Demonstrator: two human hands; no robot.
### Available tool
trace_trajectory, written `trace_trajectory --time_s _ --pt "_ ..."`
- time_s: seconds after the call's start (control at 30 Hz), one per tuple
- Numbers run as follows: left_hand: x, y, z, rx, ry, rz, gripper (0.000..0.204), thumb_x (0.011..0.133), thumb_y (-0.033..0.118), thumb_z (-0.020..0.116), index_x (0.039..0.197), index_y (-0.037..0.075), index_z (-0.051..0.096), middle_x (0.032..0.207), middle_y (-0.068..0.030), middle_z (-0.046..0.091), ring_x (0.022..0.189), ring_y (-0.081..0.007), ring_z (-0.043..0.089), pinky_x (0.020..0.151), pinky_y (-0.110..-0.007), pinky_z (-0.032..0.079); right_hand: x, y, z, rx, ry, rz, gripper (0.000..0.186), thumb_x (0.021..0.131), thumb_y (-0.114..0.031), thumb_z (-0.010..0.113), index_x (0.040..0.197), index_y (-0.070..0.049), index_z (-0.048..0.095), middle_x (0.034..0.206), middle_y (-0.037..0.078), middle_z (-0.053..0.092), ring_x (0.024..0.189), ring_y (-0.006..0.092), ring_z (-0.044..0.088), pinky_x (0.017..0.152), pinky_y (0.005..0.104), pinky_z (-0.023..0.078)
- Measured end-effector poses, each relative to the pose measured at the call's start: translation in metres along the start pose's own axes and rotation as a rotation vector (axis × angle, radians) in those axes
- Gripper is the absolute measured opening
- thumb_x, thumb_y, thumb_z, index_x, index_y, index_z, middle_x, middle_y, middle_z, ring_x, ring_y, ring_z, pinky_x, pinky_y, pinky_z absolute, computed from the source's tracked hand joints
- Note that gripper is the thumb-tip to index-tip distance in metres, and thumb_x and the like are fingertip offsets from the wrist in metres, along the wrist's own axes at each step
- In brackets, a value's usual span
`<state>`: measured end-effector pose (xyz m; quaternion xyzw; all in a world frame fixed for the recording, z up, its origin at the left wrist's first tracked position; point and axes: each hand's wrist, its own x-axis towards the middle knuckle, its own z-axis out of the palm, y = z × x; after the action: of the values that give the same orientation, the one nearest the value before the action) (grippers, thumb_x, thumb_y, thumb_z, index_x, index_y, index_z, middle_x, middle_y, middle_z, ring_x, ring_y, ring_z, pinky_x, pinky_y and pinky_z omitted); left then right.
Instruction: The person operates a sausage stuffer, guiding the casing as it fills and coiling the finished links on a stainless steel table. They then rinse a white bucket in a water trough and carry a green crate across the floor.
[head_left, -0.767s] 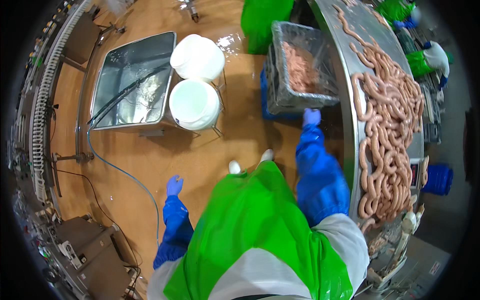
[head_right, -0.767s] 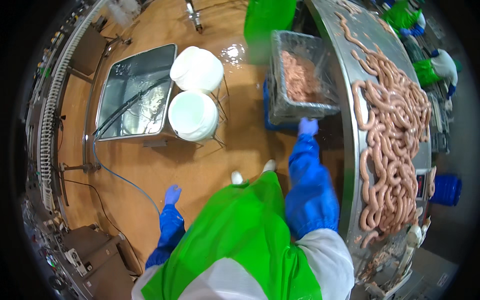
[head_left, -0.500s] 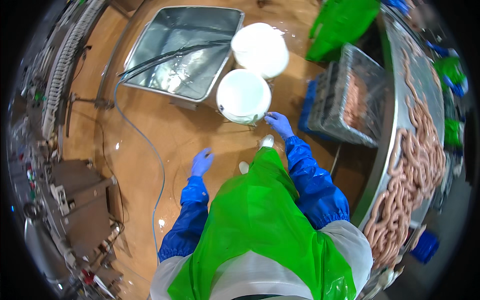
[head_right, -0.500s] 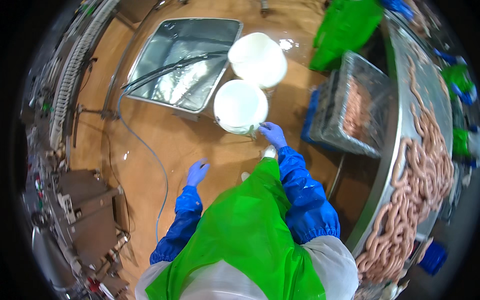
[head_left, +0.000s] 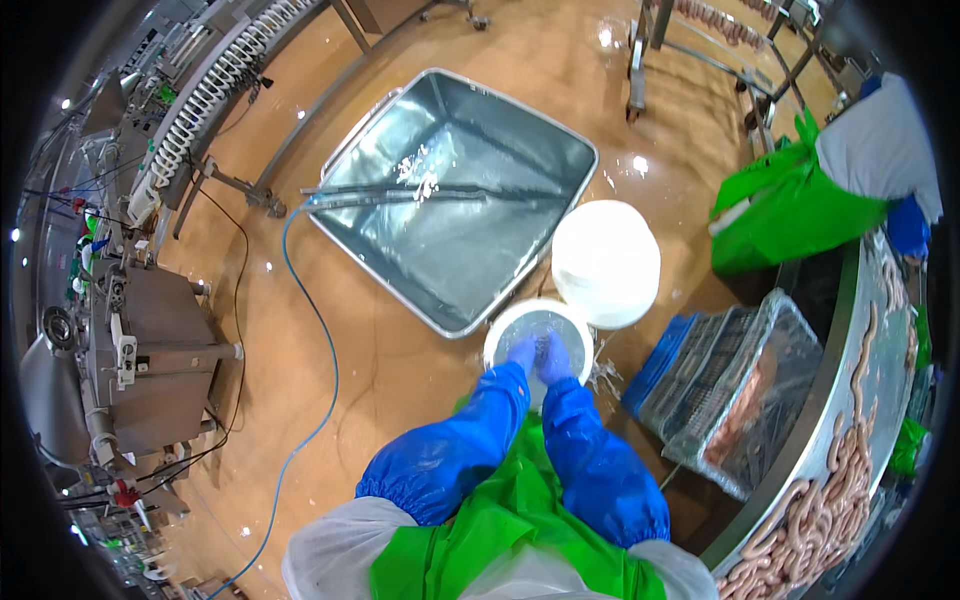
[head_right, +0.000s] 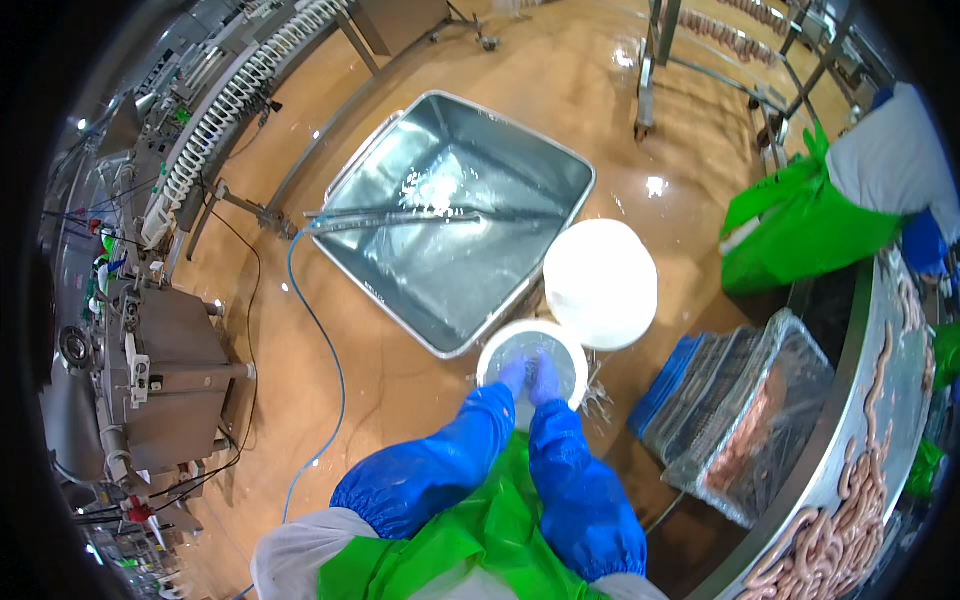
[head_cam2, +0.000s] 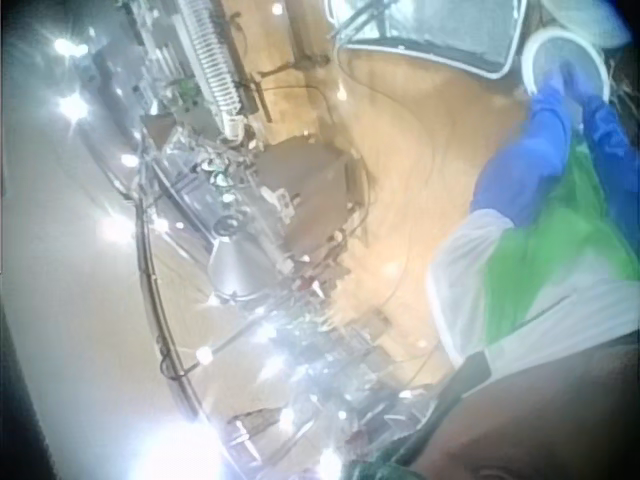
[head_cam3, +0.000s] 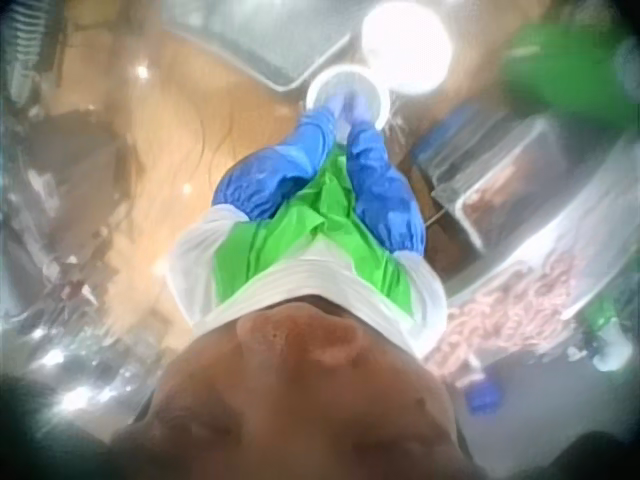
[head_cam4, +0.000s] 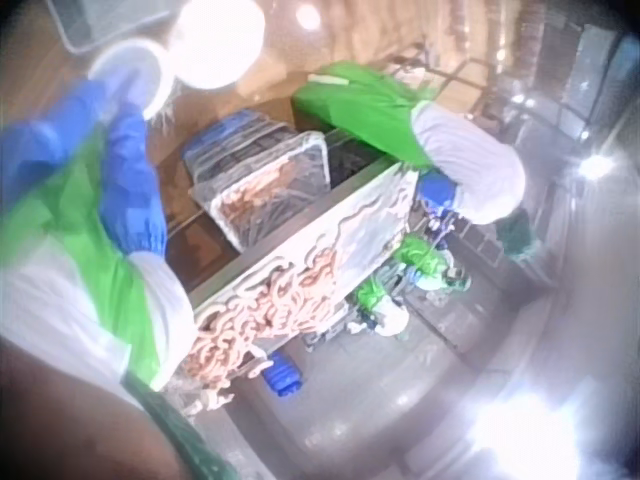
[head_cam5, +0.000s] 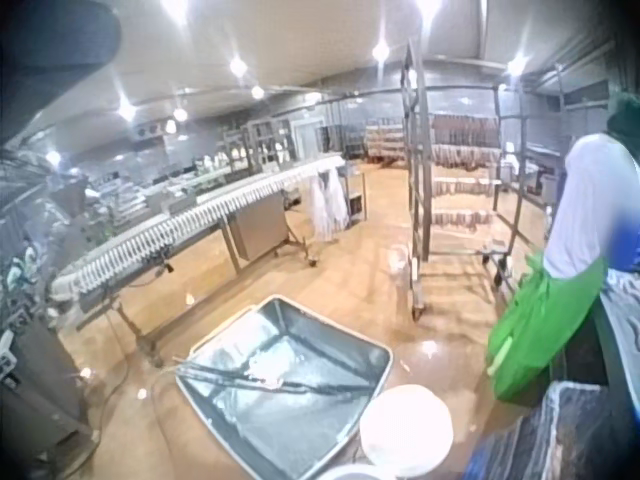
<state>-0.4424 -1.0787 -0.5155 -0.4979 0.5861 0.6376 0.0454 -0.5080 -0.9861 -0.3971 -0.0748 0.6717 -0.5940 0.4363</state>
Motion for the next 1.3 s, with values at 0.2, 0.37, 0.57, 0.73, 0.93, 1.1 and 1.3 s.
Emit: trace_trajectory --time_s 0.2,0.37,0.57,0.73,0.93,1.1,1.3 --pt "-0.067 0.112 0.028 0.977 -0.242 0.377 0.038 0.087 0.03 0.047 0.114 0.006 0.061 0.106 -0.018 0.064 0.095 -0.0355 0.062 0.083 -0.044 0.049 0.028 0.068 -0.043 -0.971 0.101 -0.036 0.045 0.085 -0.028 0.052 0.126 -0.008 0.052 0.106 0.021 0.063 0.102 0.0346 0.059 0.092 0.043 0.044" --pt "-0.081 0.159 -0.025 1.651 -0.75 0.342 0.041 0.086 0.034 0.052 0.116 0.007 0.061 0.11 -0.0175 0.063 0.103 -0.035 0.059 0.092 -0.043 0.044 0.001 -0.029 -0.001 -1.009 0.095 0.355 0.045 0.079 -0.027 0.055 0.118 -0.004 0.054 0.095 0.022 0.065 0.092 0.0375 0.062 0.086 0.0446 0.045" --pt "-0.128 0.233 -0.043 1.948 -1.371 0.567 0.055 0.078 0.05 0.057 0.112 0.008 0.064 0.112 -0.0179 0.061 0.108 -0.0341 0.056 0.093 -0.041 0.043 -0.11 -0.083 0.029 -0.847 1.231 -0.059 0.06 0.069 -0.021 0.061 0.123 -0.001 0.043 0.121 0.022 0.048 0.118 0.0389 0.04 0.098 0.0493 0.031" --pt "-0.065 0.171 -0.065 1.977 -1.381 1.481 0.032 0.069 0.038 0.066 0.089 0.013 0.07 0.081 -0.0134 0.067 0.077 -0.0325 0.066 0.067 -0.044 0.051 -0.104 0.045 0.057 0.091 1.161 0.532 0.046 0.072 -0.021 0.054 0.112 0.003 0.052 0.112 0.027 0.057 0.103 0.0409 0.056 0.087 0.045 0.045" --pt "-0.087 0.211 -0.032 2.18 -1.609 1.663 0.027 0.064 0.02 0.066 0.09 0.013 0.07 0.081 -0.0164 0.066 0.078 -0.0333 0.065 0.07 -0.044 0.051 -0.137 0.032 0.05 0.018 1.282 0.339 0.044 0.066 -0.025 0.06 0.099 0.004 0.061 0.092 0.024 0.065 0.087 0.0354 0.064 0.077 0.0425 0.051" --pt "-0.254 0.271 -0.01 2.484 -1.808 1.637 0.023 0.06 0.022 0.065 0.079 0.01 0.069 0.076 -0.0168 0.065 0.073 -0.0339 0.064 0.066 -0.045 0.051 -0.23 0.018 0.088 0.689 0.918 0.161 0.046 0.076 -0.04 0.063 0.098 0.0 0.064 0.084 0.016 0.067 0.079 0.0218 0.065 0.072 0.0349 0.053" --pt "-0.427 0.207 0.019 2.829 -2.14 1.143 0.031 0.069 0.033 0.059 0.079 0.005 0.067 0.082 -0.0206 0.065 0.076 -0.036 0.062 0.07 -0.043 0.049 -0.225 0.046 0.203 1.733 0.772 -0.732 0.046 0.083 -0.042 0.059 0.105 -0.002 0.062 0.093 0.012 0.066 0.085 0.0182 0.064 0.077 0.0332 0.052"
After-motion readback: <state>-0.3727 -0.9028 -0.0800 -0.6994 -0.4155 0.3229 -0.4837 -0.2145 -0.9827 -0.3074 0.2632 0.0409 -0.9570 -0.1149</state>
